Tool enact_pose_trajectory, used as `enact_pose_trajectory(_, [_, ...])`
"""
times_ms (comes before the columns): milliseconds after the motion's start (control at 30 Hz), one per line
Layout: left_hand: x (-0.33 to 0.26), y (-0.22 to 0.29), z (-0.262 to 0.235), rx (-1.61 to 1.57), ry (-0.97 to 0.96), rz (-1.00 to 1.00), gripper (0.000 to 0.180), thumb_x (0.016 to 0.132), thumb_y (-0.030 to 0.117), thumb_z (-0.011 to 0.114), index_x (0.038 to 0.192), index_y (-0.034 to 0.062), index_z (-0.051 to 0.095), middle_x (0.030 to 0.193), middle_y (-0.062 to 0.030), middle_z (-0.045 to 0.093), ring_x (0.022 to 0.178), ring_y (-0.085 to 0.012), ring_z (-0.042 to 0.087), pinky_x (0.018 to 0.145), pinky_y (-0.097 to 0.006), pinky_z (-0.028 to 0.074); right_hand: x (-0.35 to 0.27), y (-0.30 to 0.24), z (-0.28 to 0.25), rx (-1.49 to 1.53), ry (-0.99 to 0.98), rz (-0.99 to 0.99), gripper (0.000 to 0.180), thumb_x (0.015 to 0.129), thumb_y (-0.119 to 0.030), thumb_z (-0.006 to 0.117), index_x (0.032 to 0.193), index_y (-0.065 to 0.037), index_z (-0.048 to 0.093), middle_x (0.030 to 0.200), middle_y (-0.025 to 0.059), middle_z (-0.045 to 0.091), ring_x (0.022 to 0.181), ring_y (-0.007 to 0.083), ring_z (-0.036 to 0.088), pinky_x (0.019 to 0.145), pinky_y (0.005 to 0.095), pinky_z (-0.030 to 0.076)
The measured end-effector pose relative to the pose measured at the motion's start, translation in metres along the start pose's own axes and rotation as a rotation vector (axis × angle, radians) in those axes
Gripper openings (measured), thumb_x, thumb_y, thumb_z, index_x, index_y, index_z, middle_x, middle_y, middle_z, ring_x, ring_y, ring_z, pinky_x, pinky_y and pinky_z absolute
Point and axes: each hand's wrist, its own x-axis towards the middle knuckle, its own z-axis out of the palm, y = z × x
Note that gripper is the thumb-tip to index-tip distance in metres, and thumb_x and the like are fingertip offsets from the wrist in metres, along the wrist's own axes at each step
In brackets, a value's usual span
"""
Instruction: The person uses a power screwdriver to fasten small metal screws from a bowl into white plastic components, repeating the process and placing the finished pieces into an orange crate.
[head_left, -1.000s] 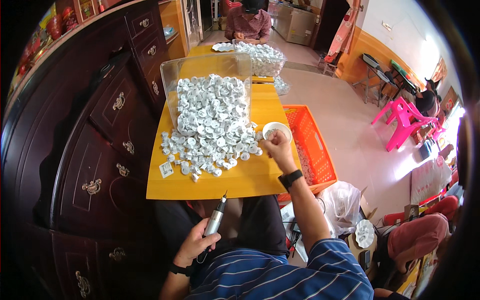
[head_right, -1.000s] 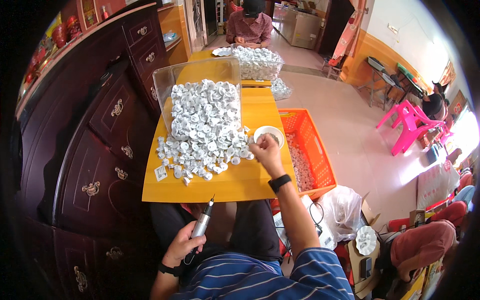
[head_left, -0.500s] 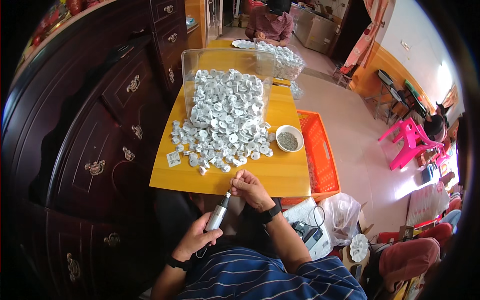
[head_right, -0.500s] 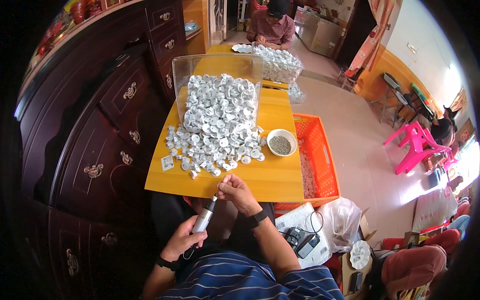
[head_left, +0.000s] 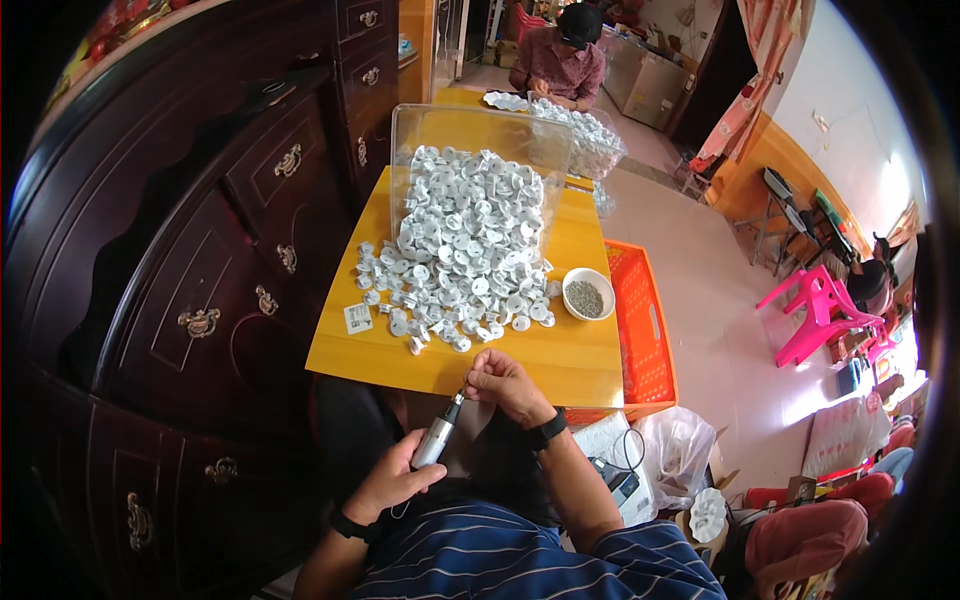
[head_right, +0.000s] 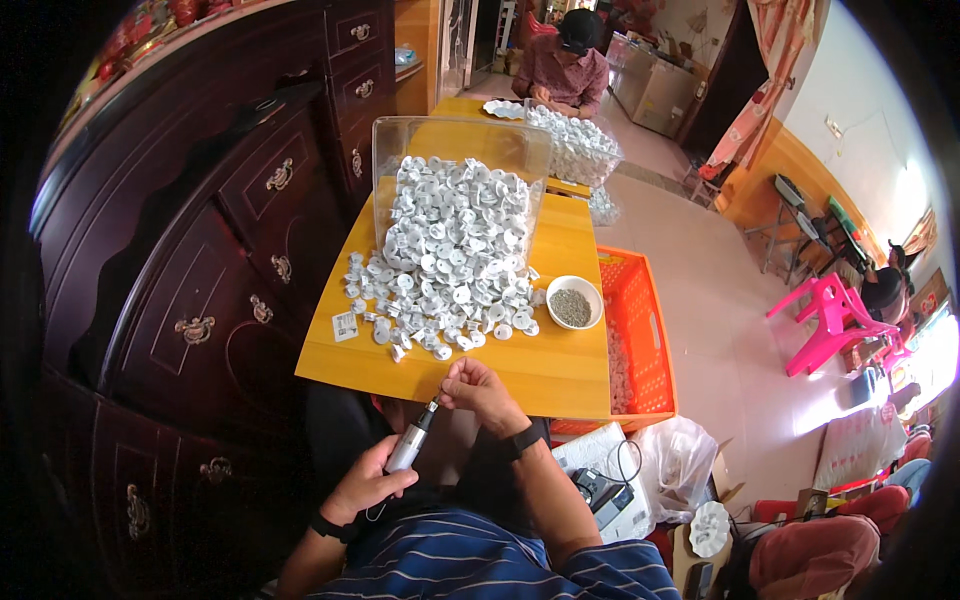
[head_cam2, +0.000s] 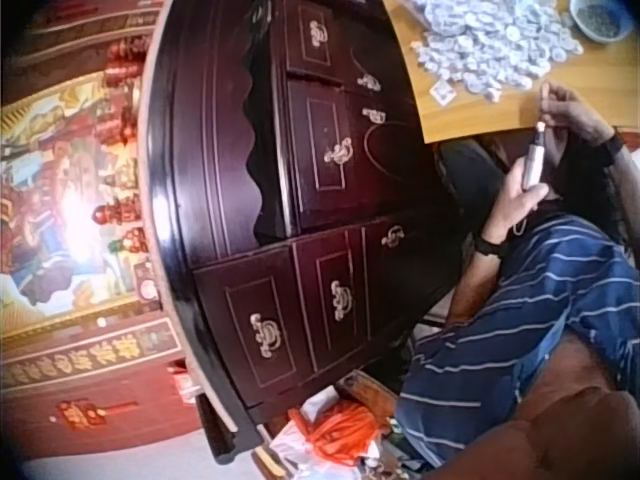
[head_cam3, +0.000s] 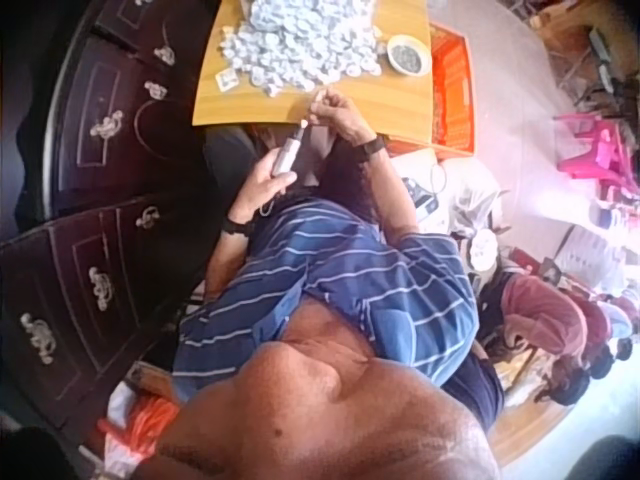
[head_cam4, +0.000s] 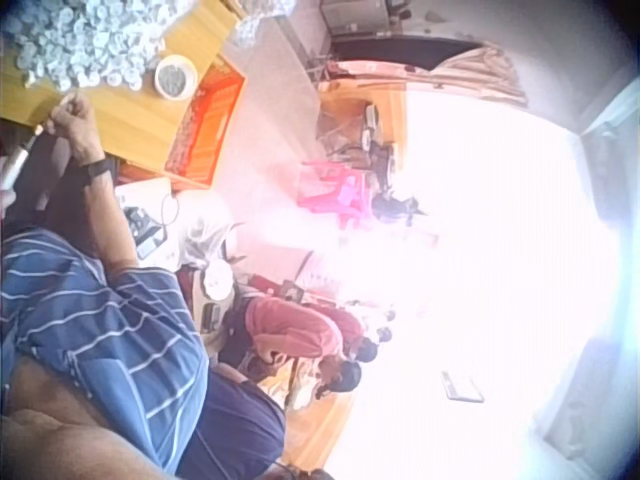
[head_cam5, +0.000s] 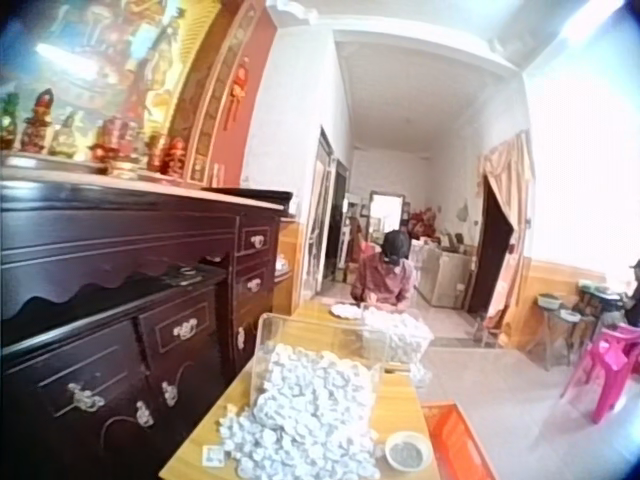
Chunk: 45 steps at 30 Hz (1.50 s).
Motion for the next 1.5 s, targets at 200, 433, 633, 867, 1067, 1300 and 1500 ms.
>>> enact_pose_trajectory(200, [0.0,-0.009,0.0,0.504,0.141,0.391,0.049,0.087,0.015,0.069,0.13,0.0011,0.049,0.081,-0.0039,0.057,0.066,-0.0104,0.055,0.06,-0.024,0.048,0.001,-0.005,-0.006,-0.151,0.018,0.11,0.009,0.093,-0.006,0.067,0.093,-0.008,0.058,0.083,0.0014,0.065,0.074,0.0103,0.063,0.068,0.0226,0.052])
enact_pose_trajectory(433, [-0.011,0.001,-0.01,-0.553,-0.203,-0.075,0.047,0.091,0.018,0.061,0.132,-0.0003,0.045,0.081,-0.0052,0.058,0.064,-0.0127,0.057,0.057,-0.024,0.046,0.001,-0.002,0.01,0.045,-0.075,-0.004,0.011,0.092,-0.005,0.068,0.095,-0.008,0.058,0.084,0.0009,0.066,0.073,0.0101,0.062,0.069,0.0227,0.051])
enact_pose_trajectory(633, [-0.013,-0.006,-0.013,-0.384,-0.169,-0.081,0.036,0.092,0.017,0.06,0.123,0.0013,0.048,0.08,-0.0038,0.057,0.062,-0.0111,0.056,0.056,-0.023,0.046,0.002,-0.005,0.003,-0.166,-0.087,0.065,0.011,0.09,-0.004,0.069,0.093,-0.008,0.059,0.081,-0.0013,0.065,0.073,0.0074,0.059,0.067,0.0216,0.048])
enact_pose_trajectory(867, [-0.013,-0.002,-0.009,-0.102,-0.113,-0.111,0.03,0.09,0.012,0.066,0.114,0.0041,0.05,0.08,-0.0001,0.055,0.061,-0.0073,0.055,0.055,-0.022,0.045,0.006,-0.017,-0.012,-0.406,-0.24,0.151,0.01,0.09,-0.003,0.068,0.092,-0.008,0.06,0.081,-0.0029,0.064,0.072,0.0054,0.058,0.067,0.0201,0.047])
enact_pose_trajectory(1067, [-0.012,-0.006,-0.01,-0.225,-0.134,-0.05,0.035,0.089,0.012,0.066,0.119,0.0024,0.05,0.08,-0.0005,0.056,0.061,-0.0081,0.056,0.056,-0.023,0.046,0.005,-0.012,-0.005,-0.188,-0.249,0.14,0.009,0.091,-0.006,0.069,0.094,-0.008,0.06,0.082,-0.0019,0.065,0.074,0.0065,0.059,0.07,0.0203,0.049])
enact_pose_trajectory(1300, [-0.008,-0.006,-0.005,-0.264,-0.056,0.01,0.041,0.091,0.015,0.064,0.125,0.002,0.047,0.081,-0.0025,0.056,0.064,-0.0096,0.057,0.058,-0.023,0.048,0.007,-0.012,0.017,-0.085,-0.021,0.073,0.019,0.092,-0.013,0.07,0.107,-0.007,0.059,0.095,0.0012,0.067,0.08,0.0094,0.063,0.074,0.0236,0.052])
enact_pose_trajectory(1500, [-0.008,0.003,-0.005,-0.224,-0.039,0.047,0.039,0.09,0.016,0.063,0.123,0.0016,0.046,0.079,-0.0035,0.057,0.062,-0.0099,0.056,0.057,-0.023,0.048,0.02,-0.006,-0.013,-0.318,0.2,-0.134,0.025,0.09,-0.015,0.072,0.11,-0.007,0.06,0.095,0.0031,0.068,0.08,0.0119,0.064,0.069,0.0267,0.052])
